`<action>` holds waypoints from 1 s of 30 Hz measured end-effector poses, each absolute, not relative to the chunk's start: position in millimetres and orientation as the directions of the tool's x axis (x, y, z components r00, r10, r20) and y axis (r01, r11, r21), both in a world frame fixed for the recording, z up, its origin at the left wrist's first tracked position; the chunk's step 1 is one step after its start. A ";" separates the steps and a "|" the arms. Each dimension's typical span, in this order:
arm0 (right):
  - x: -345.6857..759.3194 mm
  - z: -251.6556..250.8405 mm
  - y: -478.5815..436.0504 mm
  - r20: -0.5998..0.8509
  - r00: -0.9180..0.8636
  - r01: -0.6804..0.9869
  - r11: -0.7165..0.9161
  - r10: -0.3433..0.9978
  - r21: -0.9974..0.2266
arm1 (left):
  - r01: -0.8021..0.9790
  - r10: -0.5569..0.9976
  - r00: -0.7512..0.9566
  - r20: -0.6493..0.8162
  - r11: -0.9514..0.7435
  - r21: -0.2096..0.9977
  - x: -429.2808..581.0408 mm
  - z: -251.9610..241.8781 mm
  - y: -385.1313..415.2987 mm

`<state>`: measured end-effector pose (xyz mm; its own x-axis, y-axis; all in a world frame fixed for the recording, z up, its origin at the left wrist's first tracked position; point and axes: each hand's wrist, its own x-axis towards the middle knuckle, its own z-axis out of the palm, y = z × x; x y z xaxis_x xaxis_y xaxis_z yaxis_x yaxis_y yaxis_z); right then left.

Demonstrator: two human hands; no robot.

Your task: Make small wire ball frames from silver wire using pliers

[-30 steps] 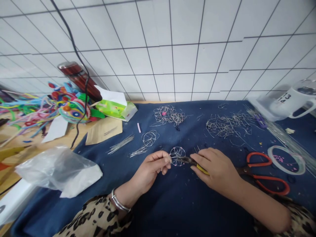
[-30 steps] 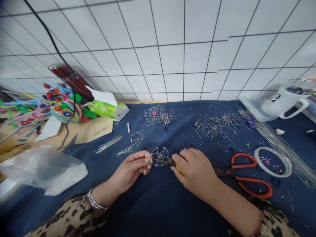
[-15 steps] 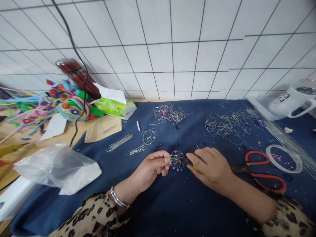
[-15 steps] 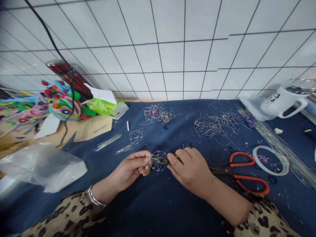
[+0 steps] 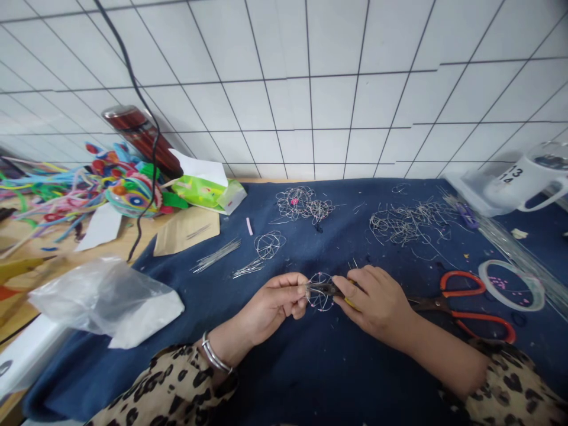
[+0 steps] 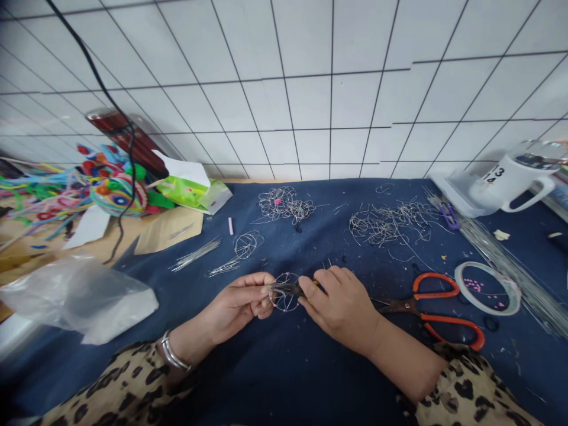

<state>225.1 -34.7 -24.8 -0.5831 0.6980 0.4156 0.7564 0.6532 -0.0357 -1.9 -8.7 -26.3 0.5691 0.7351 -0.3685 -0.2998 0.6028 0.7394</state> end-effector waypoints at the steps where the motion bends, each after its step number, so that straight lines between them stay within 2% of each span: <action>1: 225.1 -25.2 -34.2 0.414 -0.588 0.753 0.658 0.694 -0.033 | -0.296 0.735 0.569 -0.368 0.601 0.742 -1.8 -26.3 -9.0; 19: 227.9 -32.7 -34.8 0.384 -0.651 0.728 0.682 0.655 0.071 | -0.201 0.749 0.577 -0.326 0.517 0.832 -1.2 -25.6 -8.8; 30: 217.0 -29.8 -49.4 0.388 -0.517 0.825 0.565 0.763 -0.011 | -0.104 0.807 0.517 -0.285 0.390 0.915 -0.2 -23.0 -9.4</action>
<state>217.0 -49.4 -29.8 -0.5174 0.7629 0.3877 0.8251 0.5650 -0.0108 -0.2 -9.4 -23.0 0.5166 0.8074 -0.2849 -0.1043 0.3896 0.9150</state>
